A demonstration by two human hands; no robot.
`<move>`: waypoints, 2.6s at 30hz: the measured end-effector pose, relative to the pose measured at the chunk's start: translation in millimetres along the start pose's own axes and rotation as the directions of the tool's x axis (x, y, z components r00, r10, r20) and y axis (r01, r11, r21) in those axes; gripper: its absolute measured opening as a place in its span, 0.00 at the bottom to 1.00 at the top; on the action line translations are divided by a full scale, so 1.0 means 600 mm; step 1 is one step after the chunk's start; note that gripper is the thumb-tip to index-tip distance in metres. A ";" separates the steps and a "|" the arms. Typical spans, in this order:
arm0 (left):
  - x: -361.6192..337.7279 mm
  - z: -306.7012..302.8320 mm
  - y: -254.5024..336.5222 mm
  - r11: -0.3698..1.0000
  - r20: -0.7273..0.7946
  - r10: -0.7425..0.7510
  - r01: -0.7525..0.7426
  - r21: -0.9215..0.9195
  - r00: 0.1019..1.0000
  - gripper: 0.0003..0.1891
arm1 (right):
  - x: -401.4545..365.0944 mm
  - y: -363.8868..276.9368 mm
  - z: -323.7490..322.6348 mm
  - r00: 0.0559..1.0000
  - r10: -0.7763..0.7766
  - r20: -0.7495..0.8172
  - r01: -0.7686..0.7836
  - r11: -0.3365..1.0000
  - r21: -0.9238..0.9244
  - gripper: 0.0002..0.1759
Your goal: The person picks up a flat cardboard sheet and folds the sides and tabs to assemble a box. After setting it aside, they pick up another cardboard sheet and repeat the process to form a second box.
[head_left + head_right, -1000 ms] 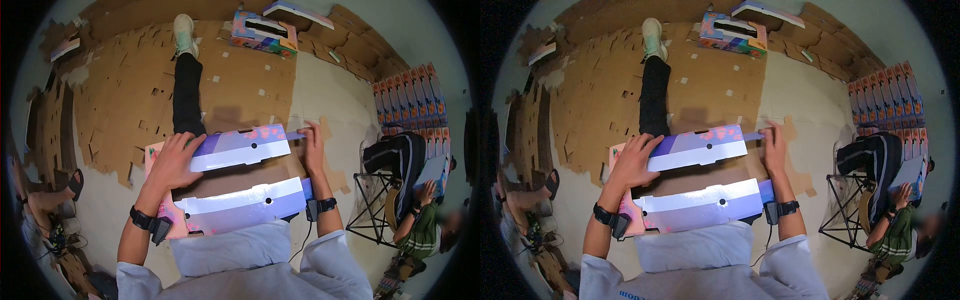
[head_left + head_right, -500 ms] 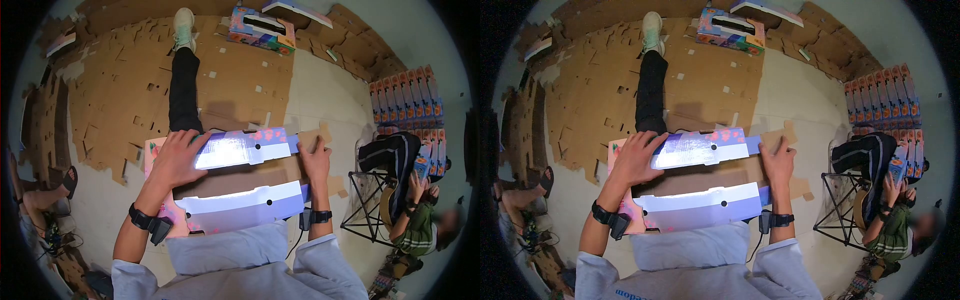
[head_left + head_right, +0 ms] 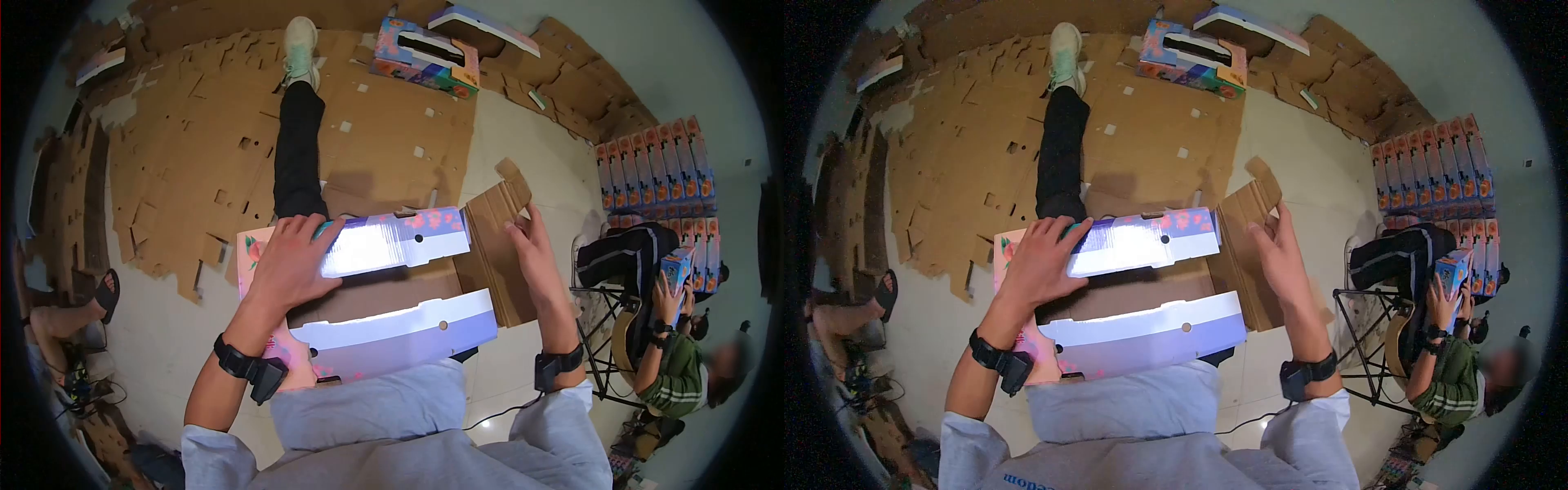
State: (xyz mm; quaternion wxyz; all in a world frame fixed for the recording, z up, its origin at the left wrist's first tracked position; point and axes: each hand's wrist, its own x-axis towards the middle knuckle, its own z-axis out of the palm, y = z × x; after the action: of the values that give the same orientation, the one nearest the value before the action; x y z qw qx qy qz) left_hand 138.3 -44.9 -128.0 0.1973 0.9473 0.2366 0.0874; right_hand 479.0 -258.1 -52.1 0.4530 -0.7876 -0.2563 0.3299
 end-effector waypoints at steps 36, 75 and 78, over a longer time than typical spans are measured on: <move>0.000 0.006 0.006 1.000 -0.011 -0.003 0.003 -0.009 1.000 0.48 | 0.073 0.027 0.146 0.797 -0.367 0.479 0.572 0.714 -0.404 0.36; 0.003 0.000 0.007 1.000 0.012 -0.012 0.012 -0.029 1.000 0.47 | 0.063 0.017 0.166 0.851 -0.343 0.398 0.500 0.762 -0.412 0.30; 0.004 -0.001 0.007 1.000 0.003 -0.011 0.011 -0.017 1.000 0.46 | 0.067 0.015 0.166 0.829 -0.362 0.425 0.537 0.728 -0.427 0.30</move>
State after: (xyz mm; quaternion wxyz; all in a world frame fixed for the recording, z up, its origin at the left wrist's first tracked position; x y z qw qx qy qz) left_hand 142.0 -46.9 -125.3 0.2060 0.9445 0.2407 0.0871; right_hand 431.1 -179.5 -108.7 0.2381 -0.7310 -0.5906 0.2451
